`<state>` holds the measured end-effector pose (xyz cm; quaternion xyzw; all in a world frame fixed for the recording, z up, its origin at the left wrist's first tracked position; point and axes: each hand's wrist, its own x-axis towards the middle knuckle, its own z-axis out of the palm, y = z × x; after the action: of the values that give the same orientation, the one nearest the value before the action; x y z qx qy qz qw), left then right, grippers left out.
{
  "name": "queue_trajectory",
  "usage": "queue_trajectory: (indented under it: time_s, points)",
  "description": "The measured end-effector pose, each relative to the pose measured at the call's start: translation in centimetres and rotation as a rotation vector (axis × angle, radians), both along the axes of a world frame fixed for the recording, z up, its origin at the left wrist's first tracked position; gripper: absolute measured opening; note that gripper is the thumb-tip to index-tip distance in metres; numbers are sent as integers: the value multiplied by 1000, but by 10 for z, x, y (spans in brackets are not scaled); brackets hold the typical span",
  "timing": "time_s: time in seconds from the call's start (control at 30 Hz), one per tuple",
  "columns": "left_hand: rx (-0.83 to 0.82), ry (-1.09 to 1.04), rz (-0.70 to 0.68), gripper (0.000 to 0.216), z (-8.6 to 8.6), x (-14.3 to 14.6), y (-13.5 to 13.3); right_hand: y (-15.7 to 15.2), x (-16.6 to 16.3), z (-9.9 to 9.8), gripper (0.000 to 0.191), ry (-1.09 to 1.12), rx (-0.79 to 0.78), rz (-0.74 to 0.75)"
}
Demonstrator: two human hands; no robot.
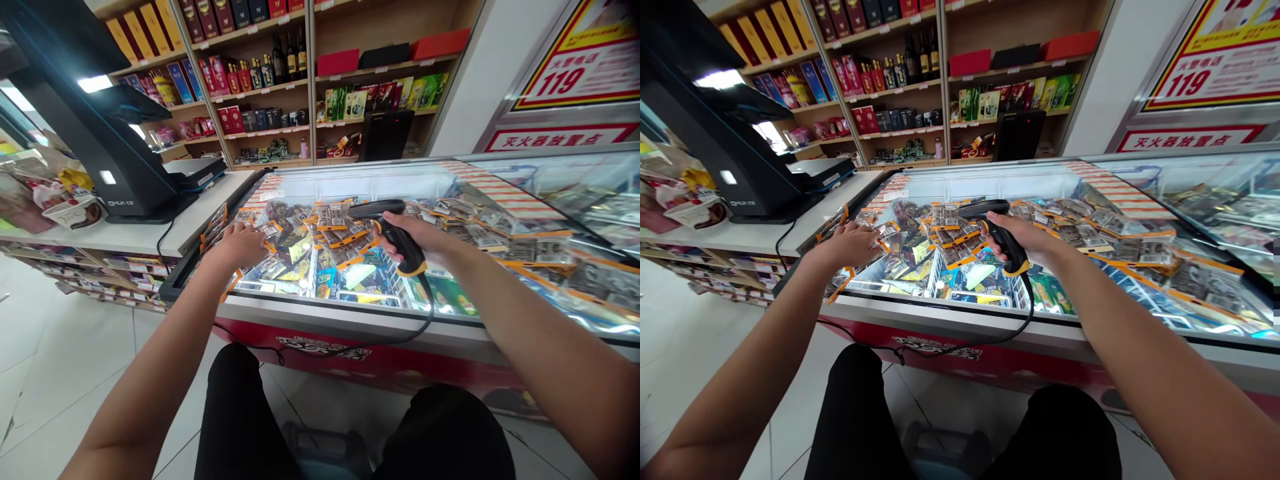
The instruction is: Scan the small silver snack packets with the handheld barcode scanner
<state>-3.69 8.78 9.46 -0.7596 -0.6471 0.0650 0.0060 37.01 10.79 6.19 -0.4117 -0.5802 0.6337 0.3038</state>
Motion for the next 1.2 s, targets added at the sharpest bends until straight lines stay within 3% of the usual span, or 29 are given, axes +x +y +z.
queue_trajectory:
  time_s: [0.1, 0.2, 0.47, 0.63, 0.77, 0.87, 1.03, 1.2]
  points:
    - [-110, 36, -28, 61, 1, -20, 11, 1, 0, -1, 64, 13, 4, 13]
    - [-95, 41, -20, 64, 0, -23, 19, 2, 1, -2, 62, 10, 5, 15]
    - [1, -4, -130, 31, 4, -13, 21, 2, 2, -2, 67, -17, -2, 14]
    - [145, 81, -110, 27, -6, 2, 21, -3, -1, 5, 68, -43, -4, 4]
    - [285, 11, -85, 25, -5, 18, 16, -4, -2, 7, 66, -58, -13, -18]
    - [331, -236, -63, 25, 2, 30, 17, -2, -2, 6, 63, -33, -4, 2]
    - [378, -1133, -80, 25, 0, 55, 45, -1, 0, 3, 61, 10, 1, 25]
    - [83, -1855, 165, 43, -14, 87, 74, -1, 0, 1, 70, -17, -20, 26]
